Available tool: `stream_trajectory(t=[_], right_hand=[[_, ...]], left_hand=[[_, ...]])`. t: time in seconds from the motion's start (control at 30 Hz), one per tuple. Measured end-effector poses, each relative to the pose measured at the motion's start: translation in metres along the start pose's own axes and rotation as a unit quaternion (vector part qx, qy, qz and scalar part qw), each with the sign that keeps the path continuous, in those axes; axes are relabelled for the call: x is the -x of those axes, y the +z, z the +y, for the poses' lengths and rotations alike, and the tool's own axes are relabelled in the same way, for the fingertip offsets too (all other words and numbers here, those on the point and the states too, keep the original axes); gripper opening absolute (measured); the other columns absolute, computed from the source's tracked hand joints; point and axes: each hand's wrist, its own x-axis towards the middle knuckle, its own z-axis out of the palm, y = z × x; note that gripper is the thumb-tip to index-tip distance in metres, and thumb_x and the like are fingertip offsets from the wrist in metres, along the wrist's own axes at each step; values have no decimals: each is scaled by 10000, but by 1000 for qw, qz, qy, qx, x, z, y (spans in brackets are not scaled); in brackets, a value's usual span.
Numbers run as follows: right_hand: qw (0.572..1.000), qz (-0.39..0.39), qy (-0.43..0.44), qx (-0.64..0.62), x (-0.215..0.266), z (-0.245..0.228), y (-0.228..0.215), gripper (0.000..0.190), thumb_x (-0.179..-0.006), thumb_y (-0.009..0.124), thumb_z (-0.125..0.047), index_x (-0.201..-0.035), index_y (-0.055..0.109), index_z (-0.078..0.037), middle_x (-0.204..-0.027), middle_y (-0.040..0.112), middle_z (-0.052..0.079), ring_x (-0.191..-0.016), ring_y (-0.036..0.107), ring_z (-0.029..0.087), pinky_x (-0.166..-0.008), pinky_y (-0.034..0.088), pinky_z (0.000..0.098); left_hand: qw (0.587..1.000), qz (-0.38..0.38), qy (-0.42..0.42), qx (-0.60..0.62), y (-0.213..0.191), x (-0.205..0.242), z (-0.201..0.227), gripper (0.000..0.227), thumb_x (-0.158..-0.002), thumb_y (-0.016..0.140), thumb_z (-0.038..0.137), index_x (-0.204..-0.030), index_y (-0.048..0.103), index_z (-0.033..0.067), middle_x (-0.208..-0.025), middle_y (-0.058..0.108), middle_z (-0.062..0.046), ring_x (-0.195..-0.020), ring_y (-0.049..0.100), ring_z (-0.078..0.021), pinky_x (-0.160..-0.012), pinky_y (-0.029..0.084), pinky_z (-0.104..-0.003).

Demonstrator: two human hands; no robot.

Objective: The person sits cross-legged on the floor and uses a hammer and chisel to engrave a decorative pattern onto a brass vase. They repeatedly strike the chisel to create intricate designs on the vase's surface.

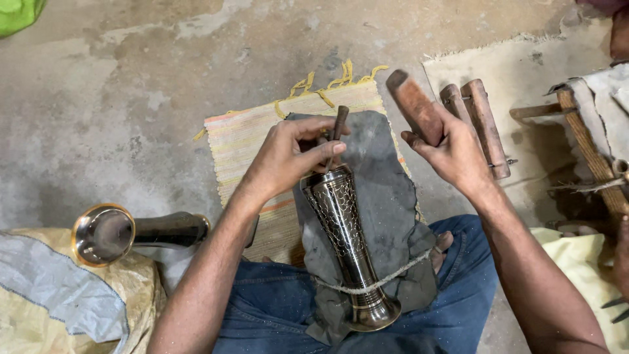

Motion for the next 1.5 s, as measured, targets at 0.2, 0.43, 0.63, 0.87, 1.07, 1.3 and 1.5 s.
stream_trajectory(t=[0.2, 0.43, 0.63, 0.87, 1.07, 1.3, 1.5], right_hand=[[999, 34, -12, 32, -3, -6, 2, 415, -912, 837, -240, -1216, 658, -21, -949, 707, 134, -862, 661, 185, -755, 529, 359], [993, -21, -84, 80, -4, -13, -8, 369, -846, 772, -107, -1173, 617, -35, -1030, 728, 114, -903, 707, 217, -772, 582, 390], [991, -71, 75, 88, -33, -15, -13, 265, -979, 753, -197, -1144, 593, -65, -927, 728, 131, -754, 701, 267, -691, 603, 481], [977, -142, -19, 160, -49, -34, -13, 348, -881, 765, -172, -1206, 641, -147, -962, 786, 57, -939, 731, 212, -1022, 385, 581], [981, -124, -45, 142, -44, -47, -15, 377, -889, 781, -138, -1235, 644, -80, -995, 783, 93, -966, 739, 259, -958, 496, 495], [997, -74, -18, 24, -20, -33, -9, 388, -870, 772, -107, -1214, 606, -41, -1042, 740, 80, -997, 724, 258, -940, 556, 440], [998, -55, 4, -6, -7, -15, -8, 356, -868, 738, -110, -1198, 608, -74, -1136, 714, 109, -1046, 717, 251, -924, 599, 498]], left_hand=[[999, -33, -31, -1, -7, -5, -6, 394, -895, 767, 280, -1234, 729, 82, -931, 800, -55, -808, 754, -121, -708, 633, -313], [992, -49, 100, -63, -6, -4, -4, 358, -955, 750, 296, -1231, 751, 68, -1049, 813, -72, -915, 765, -142, -802, 619, -320], [998, 6, -22, -56, 0, 3, 1, 393, -892, 770, 303, -1224, 743, 94, -921, 813, -83, -806, 760, -124, -700, 622, -321], [995, 91, -14, 35, 8, 14, -11, 382, -878, 806, 262, -1177, 734, 36, -974, 798, -63, -821, 747, -102, -626, 658, -271], [993, 85, -27, 73, 10, 17, -18, 401, -879, 809, 244, -1204, 719, 26, -945, 797, -65, -773, 736, -101, -622, 650, -263], [999, 17, 7, -36, 0, 14, -7, 410, -888, 783, 321, -1222, 752, 86, -950, 806, -62, -795, 726, -120, -700, 600, -307], [997, -33, 62, -33, -5, 17, -4, 374, -927, 736, 353, -1209, 769, 111, -980, 802, -15, -892, 753, -104, -793, 609, -311]])
